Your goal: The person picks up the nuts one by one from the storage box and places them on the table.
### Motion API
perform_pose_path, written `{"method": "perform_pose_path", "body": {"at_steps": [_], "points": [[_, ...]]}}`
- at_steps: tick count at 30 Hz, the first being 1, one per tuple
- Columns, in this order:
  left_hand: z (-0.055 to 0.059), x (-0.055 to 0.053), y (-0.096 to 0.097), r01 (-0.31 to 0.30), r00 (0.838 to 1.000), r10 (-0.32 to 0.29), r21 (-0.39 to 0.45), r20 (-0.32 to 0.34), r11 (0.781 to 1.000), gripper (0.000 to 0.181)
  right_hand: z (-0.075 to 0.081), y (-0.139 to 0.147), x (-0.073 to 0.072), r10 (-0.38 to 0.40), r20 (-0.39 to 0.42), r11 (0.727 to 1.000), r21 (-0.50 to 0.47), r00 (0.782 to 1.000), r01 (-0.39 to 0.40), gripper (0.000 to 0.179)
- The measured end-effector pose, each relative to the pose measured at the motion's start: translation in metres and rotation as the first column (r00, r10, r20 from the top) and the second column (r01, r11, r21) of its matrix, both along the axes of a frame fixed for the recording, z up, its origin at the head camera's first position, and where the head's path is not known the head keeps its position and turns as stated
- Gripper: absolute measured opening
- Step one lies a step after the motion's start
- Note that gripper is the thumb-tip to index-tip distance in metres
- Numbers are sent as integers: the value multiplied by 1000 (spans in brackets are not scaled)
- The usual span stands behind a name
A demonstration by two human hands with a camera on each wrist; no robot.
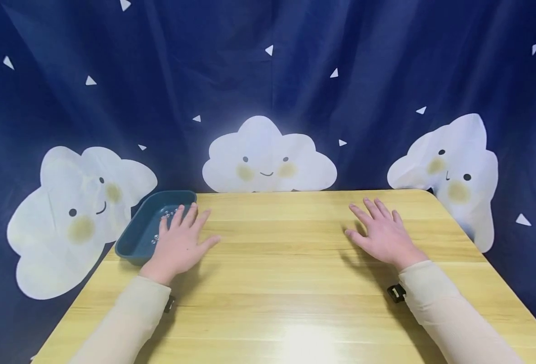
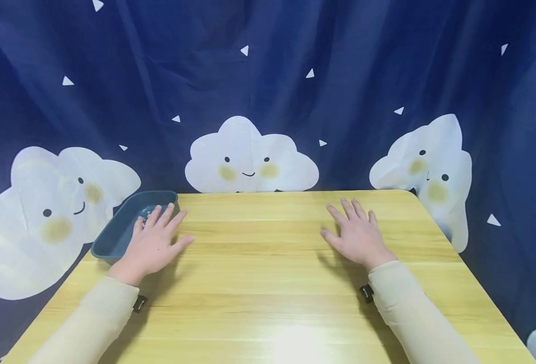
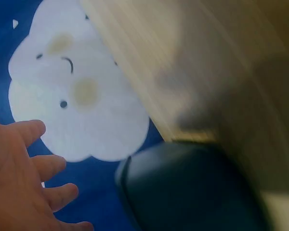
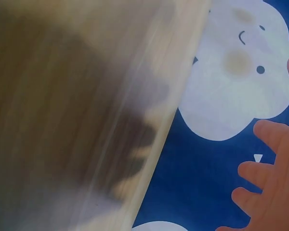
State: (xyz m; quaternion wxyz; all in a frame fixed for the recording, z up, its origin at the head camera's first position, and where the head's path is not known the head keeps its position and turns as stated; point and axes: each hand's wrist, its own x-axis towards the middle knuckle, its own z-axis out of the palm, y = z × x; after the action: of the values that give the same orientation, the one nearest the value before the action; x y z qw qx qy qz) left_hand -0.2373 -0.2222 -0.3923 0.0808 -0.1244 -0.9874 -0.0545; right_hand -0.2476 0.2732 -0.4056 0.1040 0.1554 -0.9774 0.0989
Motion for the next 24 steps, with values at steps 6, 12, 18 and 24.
{"method": "perform_pose_path", "body": {"at_steps": [6, 12, 18, 24], "points": [[1, -1, -32, -43, 999, 43, 15, -12, 999, 89, -1, 0, 2, 1, -3, 1000, -14, 1000, -1, 75], [2, -5, -66, -106, 994, 105, 41, 33, 994, 86, 0, 2, 8, 2, 9, 1000, -5, 1000, -2, 72], [0, -13, -97, -143, 988, 139, 61, 63, 988, 86, 0, 2, 10, 9, 6, 1000, 6, 1000, -9, 70], [-7, -20, -120, -143, 986, 137, 61, 94, 988, 86, -1, 2, 12, 9, 17, 1000, 10, 1000, -9, 70]]}}
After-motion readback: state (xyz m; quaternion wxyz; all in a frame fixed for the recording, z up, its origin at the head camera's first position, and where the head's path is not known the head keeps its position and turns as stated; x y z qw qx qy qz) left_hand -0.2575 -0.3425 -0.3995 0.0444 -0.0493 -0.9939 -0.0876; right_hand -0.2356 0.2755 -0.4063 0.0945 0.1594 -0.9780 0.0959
